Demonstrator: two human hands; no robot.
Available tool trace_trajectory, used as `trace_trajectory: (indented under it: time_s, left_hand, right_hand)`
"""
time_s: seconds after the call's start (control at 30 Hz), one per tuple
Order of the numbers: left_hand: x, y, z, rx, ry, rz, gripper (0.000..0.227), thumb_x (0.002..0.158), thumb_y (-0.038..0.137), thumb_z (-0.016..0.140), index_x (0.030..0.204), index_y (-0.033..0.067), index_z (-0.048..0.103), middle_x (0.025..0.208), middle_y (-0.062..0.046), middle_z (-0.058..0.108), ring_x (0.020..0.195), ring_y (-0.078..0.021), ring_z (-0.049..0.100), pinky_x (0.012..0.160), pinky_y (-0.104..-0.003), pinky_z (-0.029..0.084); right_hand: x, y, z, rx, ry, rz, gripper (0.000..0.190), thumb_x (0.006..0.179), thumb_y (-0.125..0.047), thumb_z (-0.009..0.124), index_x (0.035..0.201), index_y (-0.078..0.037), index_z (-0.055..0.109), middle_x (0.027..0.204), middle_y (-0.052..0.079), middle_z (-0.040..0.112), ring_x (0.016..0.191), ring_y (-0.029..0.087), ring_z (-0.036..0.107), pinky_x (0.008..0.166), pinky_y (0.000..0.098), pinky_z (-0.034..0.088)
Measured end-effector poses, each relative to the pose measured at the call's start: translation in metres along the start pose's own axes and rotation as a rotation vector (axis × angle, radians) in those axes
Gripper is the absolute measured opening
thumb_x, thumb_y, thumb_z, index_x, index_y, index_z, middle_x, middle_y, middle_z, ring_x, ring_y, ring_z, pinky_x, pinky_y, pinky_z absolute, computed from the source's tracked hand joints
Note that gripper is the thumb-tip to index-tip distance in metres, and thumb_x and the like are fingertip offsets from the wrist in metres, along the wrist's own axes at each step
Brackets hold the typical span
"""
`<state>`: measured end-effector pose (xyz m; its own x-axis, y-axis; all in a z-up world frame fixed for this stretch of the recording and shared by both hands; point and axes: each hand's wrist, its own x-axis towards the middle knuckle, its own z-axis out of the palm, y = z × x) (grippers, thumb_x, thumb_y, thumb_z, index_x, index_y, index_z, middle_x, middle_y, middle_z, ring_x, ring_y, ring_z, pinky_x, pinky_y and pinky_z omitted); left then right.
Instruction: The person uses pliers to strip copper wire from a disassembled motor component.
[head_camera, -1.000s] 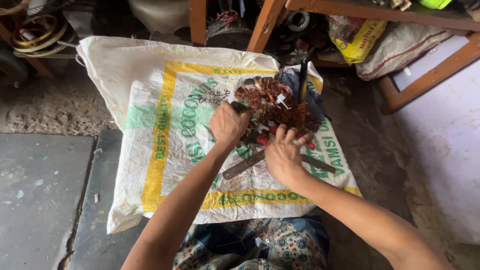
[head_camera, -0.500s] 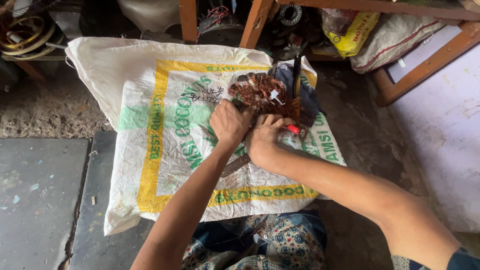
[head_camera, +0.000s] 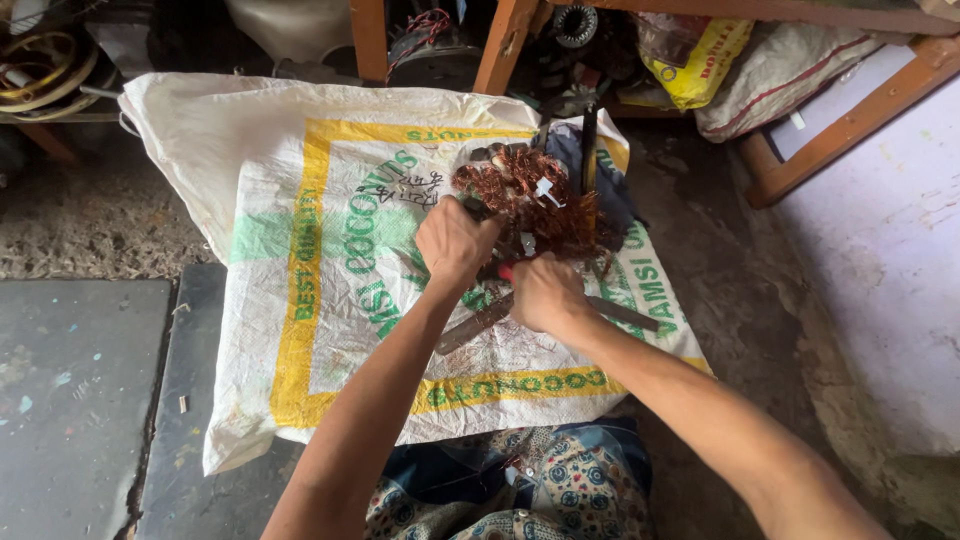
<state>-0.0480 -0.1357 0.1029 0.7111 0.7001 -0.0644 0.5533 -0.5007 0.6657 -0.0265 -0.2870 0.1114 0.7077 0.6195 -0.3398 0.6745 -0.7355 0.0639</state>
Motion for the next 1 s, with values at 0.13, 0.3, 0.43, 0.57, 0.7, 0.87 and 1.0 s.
trace_trajectory:
  time_s: [0.13,0.3,0.43,0.57,0.7,0.87,1.0]
  left_hand:
    - [-0.001,0.0,-0.006,-0.046,-0.013,-0.006,0.056,0.08,0.056,0.082,0.073,0.0064,0.057,0.067,-0.003,0.056,0.053,-0.0134,0.042,0.046,-0.034,0.036]
    - [0.007,-0.008,-0.01,-0.215,-0.023,-0.042,0.045,0.081,0.05,0.081,0.065,0.014,0.058,0.059,0.003,0.056,0.045,-0.0105,0.043,0.04,-0.034,0.035]
    - [0.018,-0.015,-0.011,-0.244,0.022,-0.144,0.057,0.077,0.057,0.083,0.065,0.0088,0.057,0.058,0.003,0.05,0.048,-0.0111,0.037,0.042,-0.033,0.028]
    - [0.024,-0.02,-0.011,-0.258,0.027,-0.181,0.058,0.077,0.056,0.085,0.065,0.0074,0.055,0.06,0.002,0.049,0.052,-0.0123,0.034,0.045,-0.033,0.027]
    - [0.024,-0.02,-0.01,-0.274,0.032,-0.179,0.053,0.074,0.049,0.088,0.06,0.0075,0.058,0.059,-0.002,0.056,0.05,-0.0129,0.046,0.047,-0.035,0.035]
    - [0.033,-0.028,-0.013,-0.307,0.038,-0.228,0.053,0.071,0.049,0.091,0.066,0.005,0.063,0.061,-0.004,0.059,0.052,-0.0165,0.048,0.05,-0.038,0.039]
    - [0.041,-0.036,-0.019,-0.396,0.044,-0.244,0.053,0.067,0.047,0.093,0.069,0.0002,0.069,0.062,-0.008,0.066,0.052,-0.0162,0.061,0.052,-0.033,0.045]
  right_hand:
    - [0.006,0.007,0.026,0.32,0.105,0.053,0.012,0.095,-0.005,0.051,0.101,-0.001,0.06,0.064,0.011,0.058,0.045,0.019,0.046,0.039,0.0345,0.041]
    - [0.015,0.001,0.047,0.458,0.107,0.173,0.015,0.082,0.001,0.058,0.095,-0.004,0.063,0.073,0.009,0.059,0.049,0.016,0.049,0.045,0.0344,0.046]
    - [0.021,-0.007,0.049,0.46,0.126,0.222,0.014,0.08,-0.001,0.061,0.091,-0.009,0.062,0.074,0.007,0.057,0.054,0.016,0.049,0.051,0.035,0.045]
    - [0.022,-0.018,0.048,0.53,0.111,0.271,0.014,0.078,-0.001,0.063,0.086,-0.012,0.059,0.071,0.003,0.05,0.057,0.015,0.047,0.053,0.0356,0.043]
    - [0.015,-0.019,0.05,0.572,0.152,0.256,0.01,0.078,-0.001,0.062,0.083,-0.01,0.06,0.066,0.001,0.05,0.056,0.014,0.048,0.054,0.0363,0.042]
    - [0.014,-0.026,0.05,0.711,0.1,0.298,0.015,0.082,-0.002,0.061,0.096,-0.007,0.064,0.068,0.005,0.051,0.054,0.016,0.046,0.05,0.0345,0.036]
    - [0.018,-0.03,0.048,0.944,0.18,0.382,0.068,0.074,0.006,0.064,0.14,-0.006,0.056,0.09,-0.015,0.046,0.052,0.009,0.06,0.045,0.0273,0.046]
